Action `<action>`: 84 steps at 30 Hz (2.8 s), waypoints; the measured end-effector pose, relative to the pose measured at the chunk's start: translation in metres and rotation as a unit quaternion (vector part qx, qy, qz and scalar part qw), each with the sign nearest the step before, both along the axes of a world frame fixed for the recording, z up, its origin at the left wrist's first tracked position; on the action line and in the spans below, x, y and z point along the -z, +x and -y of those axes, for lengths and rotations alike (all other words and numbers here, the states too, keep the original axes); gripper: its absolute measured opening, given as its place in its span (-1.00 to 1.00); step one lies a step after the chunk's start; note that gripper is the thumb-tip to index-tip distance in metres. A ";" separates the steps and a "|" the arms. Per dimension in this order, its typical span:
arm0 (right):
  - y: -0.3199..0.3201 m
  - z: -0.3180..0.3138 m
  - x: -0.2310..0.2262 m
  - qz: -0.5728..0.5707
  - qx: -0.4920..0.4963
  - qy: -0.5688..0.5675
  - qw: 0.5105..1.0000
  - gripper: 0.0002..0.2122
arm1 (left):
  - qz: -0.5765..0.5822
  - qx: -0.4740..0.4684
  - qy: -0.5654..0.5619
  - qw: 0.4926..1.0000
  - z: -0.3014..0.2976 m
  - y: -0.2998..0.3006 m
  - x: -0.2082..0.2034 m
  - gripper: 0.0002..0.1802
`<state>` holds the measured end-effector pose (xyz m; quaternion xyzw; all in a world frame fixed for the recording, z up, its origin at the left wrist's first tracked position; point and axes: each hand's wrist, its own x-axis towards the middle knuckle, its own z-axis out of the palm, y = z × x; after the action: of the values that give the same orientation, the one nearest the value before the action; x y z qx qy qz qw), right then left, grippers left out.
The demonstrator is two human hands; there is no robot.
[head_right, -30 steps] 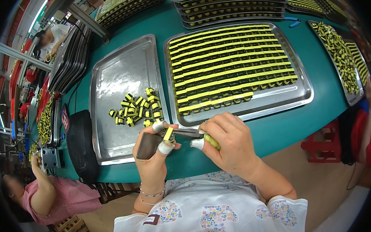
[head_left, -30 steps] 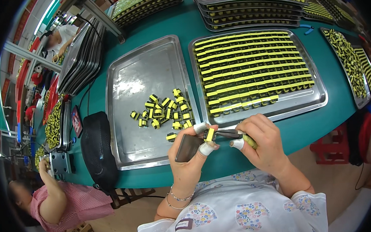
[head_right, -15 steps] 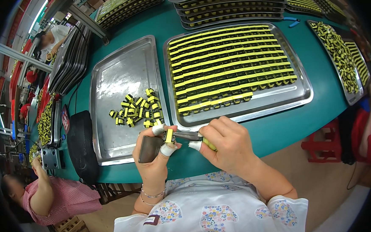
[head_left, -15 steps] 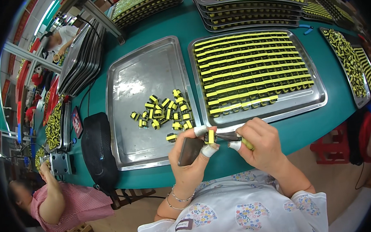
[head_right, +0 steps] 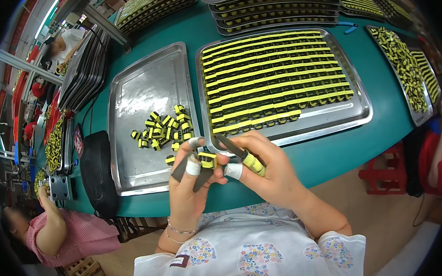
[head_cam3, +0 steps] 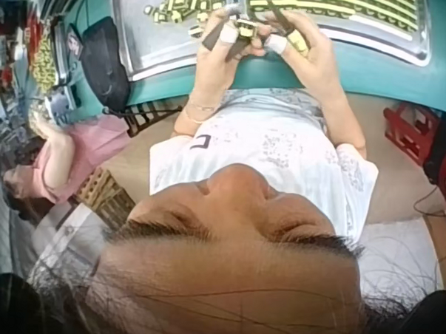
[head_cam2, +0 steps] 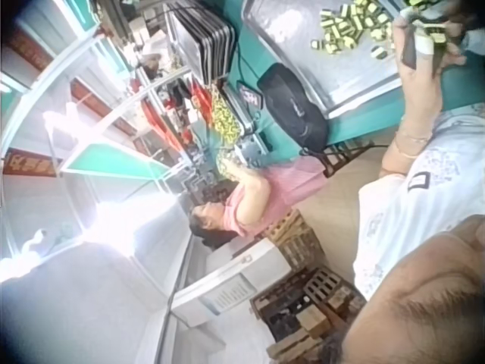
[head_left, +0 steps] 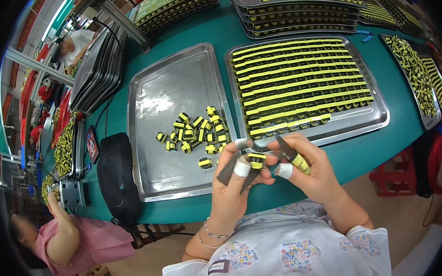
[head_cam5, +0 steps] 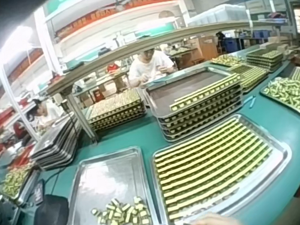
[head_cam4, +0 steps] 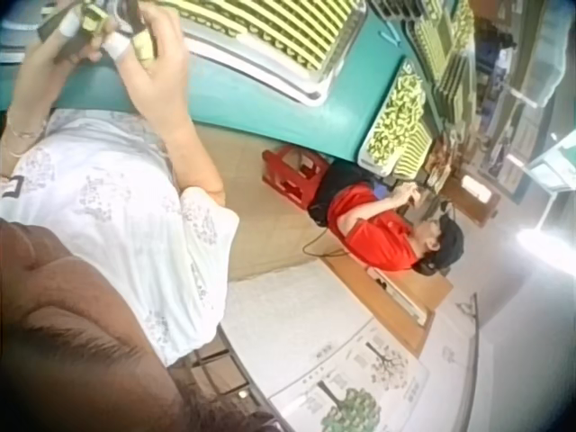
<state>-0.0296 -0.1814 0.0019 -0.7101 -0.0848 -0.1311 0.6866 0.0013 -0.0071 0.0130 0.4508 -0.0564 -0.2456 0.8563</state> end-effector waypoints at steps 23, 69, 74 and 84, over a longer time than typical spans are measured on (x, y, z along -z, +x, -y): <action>-0.001 -0.021 -0.005 -0.022 -0.046 0.057 0.997 -0.73 | 0.046 -0.063 -0.168 0.983 0.010 0.007 -0.001 -0.04; 0.001 -0.010 -0.004 0.288 -0.030 -0.278 0.916 -0.62 | 0.182 0.099 0.012 0.978 -0.001 -0.011 0.011 -0.13; -0.006 -0.020 0.005 0.313 -0.011 -0.261 0.913 -0.67 | 0.225 0.048 0.205 0.951 -0.007 -0.016 0.013 -0.36; -0.010 0.044 -0.011 0.159 0.216 -0.254 0.929 -0.62 | 0.342 -0.217 0.543 0.736 -0.048 0.011 -0.001 -0.69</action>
<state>-0.0394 -0.2252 0.0125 -0.8317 -0.0677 -0.3617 0.4157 0.0120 0.0404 0.0140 0.8926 -0.1038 0.1289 0.4194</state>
